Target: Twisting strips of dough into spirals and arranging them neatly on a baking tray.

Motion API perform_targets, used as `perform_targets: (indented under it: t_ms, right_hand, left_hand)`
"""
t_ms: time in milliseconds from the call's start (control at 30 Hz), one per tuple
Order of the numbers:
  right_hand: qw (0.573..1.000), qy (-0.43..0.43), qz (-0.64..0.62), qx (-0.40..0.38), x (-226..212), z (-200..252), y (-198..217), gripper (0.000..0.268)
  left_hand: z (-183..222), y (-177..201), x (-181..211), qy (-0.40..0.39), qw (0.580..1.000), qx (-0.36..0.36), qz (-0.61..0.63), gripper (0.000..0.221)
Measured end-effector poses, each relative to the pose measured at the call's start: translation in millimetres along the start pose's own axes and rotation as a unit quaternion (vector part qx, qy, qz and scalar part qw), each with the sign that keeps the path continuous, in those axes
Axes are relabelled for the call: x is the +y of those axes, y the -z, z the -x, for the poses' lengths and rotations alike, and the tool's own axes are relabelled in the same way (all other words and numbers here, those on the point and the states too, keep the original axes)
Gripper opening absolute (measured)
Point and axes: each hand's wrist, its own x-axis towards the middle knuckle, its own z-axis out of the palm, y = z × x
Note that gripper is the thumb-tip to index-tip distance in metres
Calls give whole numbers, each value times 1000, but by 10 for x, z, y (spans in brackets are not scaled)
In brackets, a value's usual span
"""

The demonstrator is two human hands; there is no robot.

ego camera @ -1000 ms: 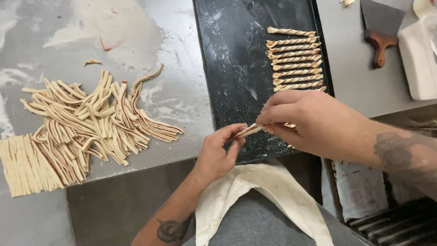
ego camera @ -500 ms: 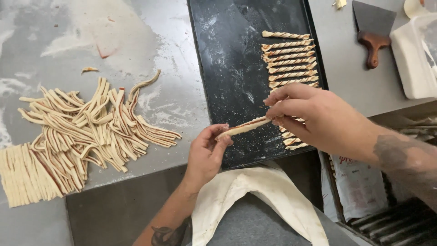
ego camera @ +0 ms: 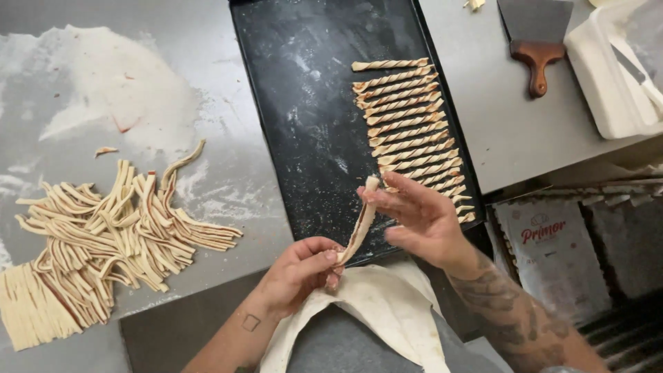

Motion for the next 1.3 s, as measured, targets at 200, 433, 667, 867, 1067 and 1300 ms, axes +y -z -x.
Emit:
perform_targets:
  t_ms: [200, 433, 667, 867, 1067, 1300]
  right_hand:
    - [799, 247, 544, -68, -221, -353, 812, 32]
    - [922, -43, 365, -120, -709, -452, 1490, 32]
    - [973, -46, 217, -66, -652, -413, 1706, 12]
    - [955, -46, 278, -91, -1030, -380, 1870, 12]
    - [936, -70, 344, -33, -1269, -14, 2334, 14]
    - [943, -104, 310, 61, -1180, 273, 2698, 16]
  left_hand:
    - [-181, -513, 258, -9, 1000, -1, 8, 30]
    - [-780, -839, 320, -180, 972, 138, -67, 33]
    - [-1244, -1214, 281, -188, 967, 115, -126, 43]
    - [-2803, -923, 1070, -266, 813, 134, -500, 24]
    - [-4530, -95, 1843, -349, 504, 146, -777, 28]
    - [-4513, -63, 1885, -296, 467, 34, -832, 17]
